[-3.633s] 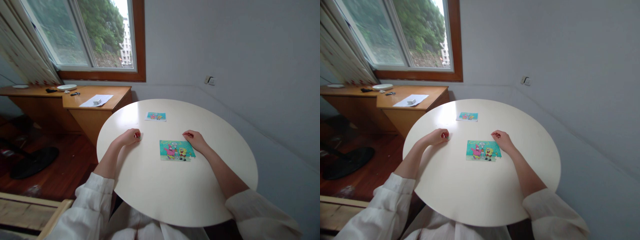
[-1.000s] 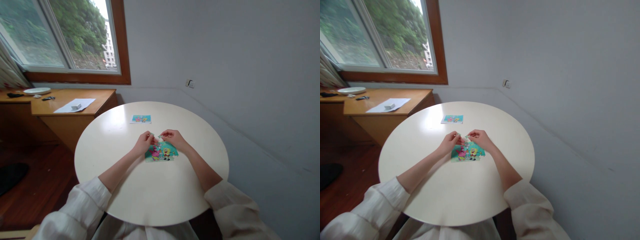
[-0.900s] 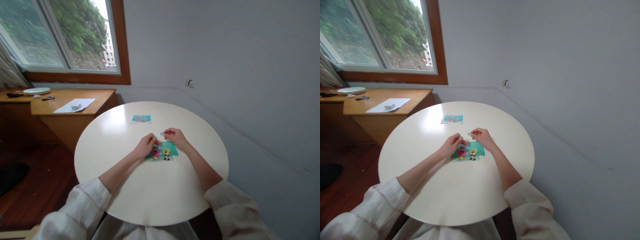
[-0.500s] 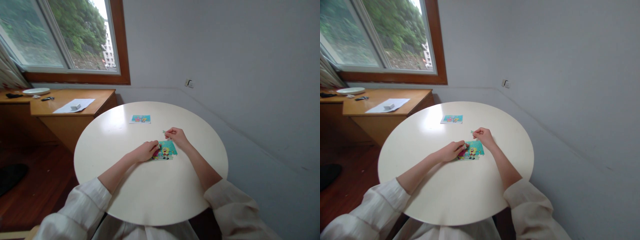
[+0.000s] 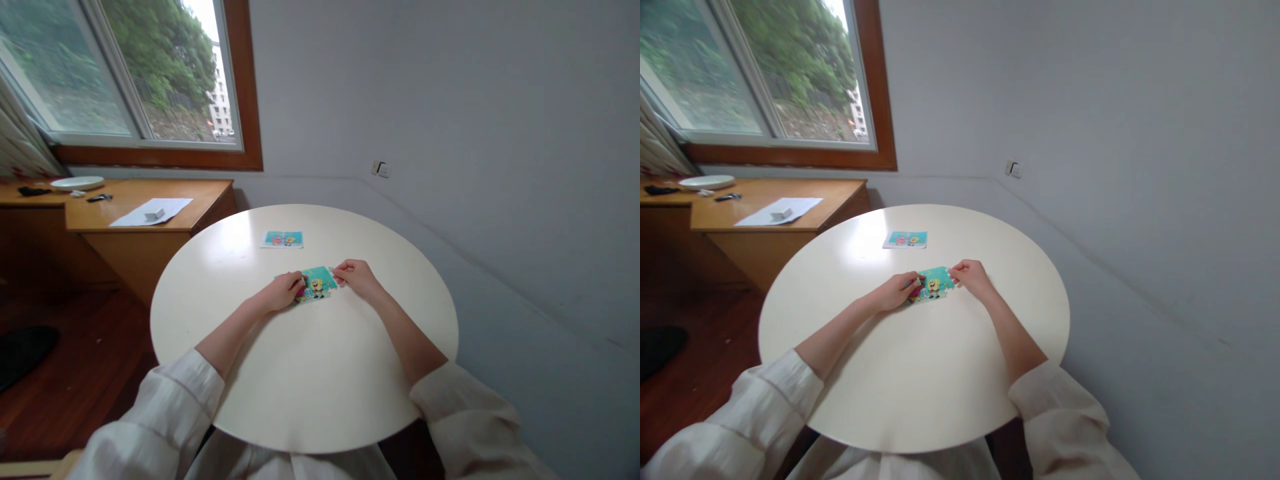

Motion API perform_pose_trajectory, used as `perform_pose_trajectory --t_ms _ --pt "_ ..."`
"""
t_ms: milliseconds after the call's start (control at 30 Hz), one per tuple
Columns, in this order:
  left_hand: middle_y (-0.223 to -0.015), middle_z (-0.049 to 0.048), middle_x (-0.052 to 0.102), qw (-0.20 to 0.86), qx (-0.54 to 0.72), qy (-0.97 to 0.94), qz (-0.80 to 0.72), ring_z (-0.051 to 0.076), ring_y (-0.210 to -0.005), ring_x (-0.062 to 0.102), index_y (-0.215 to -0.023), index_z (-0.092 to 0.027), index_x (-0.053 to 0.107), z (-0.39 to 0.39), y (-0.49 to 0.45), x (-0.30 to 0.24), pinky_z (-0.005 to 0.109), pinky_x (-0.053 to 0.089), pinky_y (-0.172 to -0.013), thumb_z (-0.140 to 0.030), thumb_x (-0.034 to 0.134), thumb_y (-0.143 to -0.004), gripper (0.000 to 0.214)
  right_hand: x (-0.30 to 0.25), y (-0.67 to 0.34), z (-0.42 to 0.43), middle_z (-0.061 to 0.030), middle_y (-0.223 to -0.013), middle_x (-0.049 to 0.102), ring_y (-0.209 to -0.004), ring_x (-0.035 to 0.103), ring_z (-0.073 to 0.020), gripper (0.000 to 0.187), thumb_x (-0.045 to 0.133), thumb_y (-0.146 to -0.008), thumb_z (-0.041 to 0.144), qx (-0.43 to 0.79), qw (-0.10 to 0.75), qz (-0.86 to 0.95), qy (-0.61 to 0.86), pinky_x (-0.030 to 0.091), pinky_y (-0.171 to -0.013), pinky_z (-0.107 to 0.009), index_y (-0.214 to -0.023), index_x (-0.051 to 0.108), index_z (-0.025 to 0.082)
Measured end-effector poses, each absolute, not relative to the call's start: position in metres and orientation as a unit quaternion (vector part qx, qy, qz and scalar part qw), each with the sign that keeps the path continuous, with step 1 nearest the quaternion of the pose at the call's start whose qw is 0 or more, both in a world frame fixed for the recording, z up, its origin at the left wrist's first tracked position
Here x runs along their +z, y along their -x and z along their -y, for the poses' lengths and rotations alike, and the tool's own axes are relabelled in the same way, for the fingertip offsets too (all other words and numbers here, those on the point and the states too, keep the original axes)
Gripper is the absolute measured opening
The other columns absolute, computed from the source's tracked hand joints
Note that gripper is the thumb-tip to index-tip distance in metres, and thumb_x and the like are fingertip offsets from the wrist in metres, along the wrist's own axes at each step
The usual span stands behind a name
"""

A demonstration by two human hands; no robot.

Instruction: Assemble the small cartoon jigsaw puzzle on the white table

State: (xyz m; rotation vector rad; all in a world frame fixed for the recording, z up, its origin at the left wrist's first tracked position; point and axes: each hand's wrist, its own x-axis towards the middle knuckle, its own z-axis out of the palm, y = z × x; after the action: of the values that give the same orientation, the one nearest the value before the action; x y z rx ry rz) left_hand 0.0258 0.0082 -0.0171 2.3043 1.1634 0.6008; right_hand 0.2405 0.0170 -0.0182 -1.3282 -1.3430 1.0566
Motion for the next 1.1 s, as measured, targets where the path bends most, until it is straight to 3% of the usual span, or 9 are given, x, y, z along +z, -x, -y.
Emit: perform_pose_trajectory --t_ms 300,800,1100 --pt "-0.094 0.0087 0.063 0.195 0.203 -0.857 -0.432 0.021 -0.089 0.056 -0.093 -0.019 0.057 -0.0124 -0.0256 -0.0211 0.030 0.041 -0.080 -0.030 0.034 -0.084 0.028 -0.0177 -0.2378 -0.0094 -0.0028 -0.052 0.061 -0.033 0.037 -0.0030 0.013 0.064 -0.060 0.019 0.391 0.348 0.601 0.604 0.026 -0.033 -0.018 -0.054 0.054 0.013" --pt "-0.099 0.0088 0.060 0.209 0.215 -0.859 -0.415 0.022 -0.096 0.052 -0.090 -0.018 0.058 -0.0137 -0.0268 -0.0228 0.034 0.037 -0.089 -0.025 0.039 -0.080 0.022 -0.0226 -0.2418 -0.0122 -0.0057 -0.053 0.063 -0.033 0.038 -0.0040 0.014 0.065 -0.059 0.023 0.370 0.262 0.619 0.641 0.027 -0.034 -0.019 -0.051 0.059 0.012" --pt "-0.101 0.0097 0.059 0.203 0.210 -0.865 -0.408 0.024 -0.098 0.052 -0.089 -0.018 0.057 -0.0134 -0.0265 -0.0233 0.035 0.038 -0.088 -0.026 0.036 -0.081 0.024 -0.0207 -0.2404 -0.0110 -0.0009 -0.038 0.052 -0.032 0.036 -0.0053 0.016 0.064 -0.059 0.026 0.339 0.242 0.627 0.658 0.025 -0.036 -0.020 -0.050 0.060 0.013"
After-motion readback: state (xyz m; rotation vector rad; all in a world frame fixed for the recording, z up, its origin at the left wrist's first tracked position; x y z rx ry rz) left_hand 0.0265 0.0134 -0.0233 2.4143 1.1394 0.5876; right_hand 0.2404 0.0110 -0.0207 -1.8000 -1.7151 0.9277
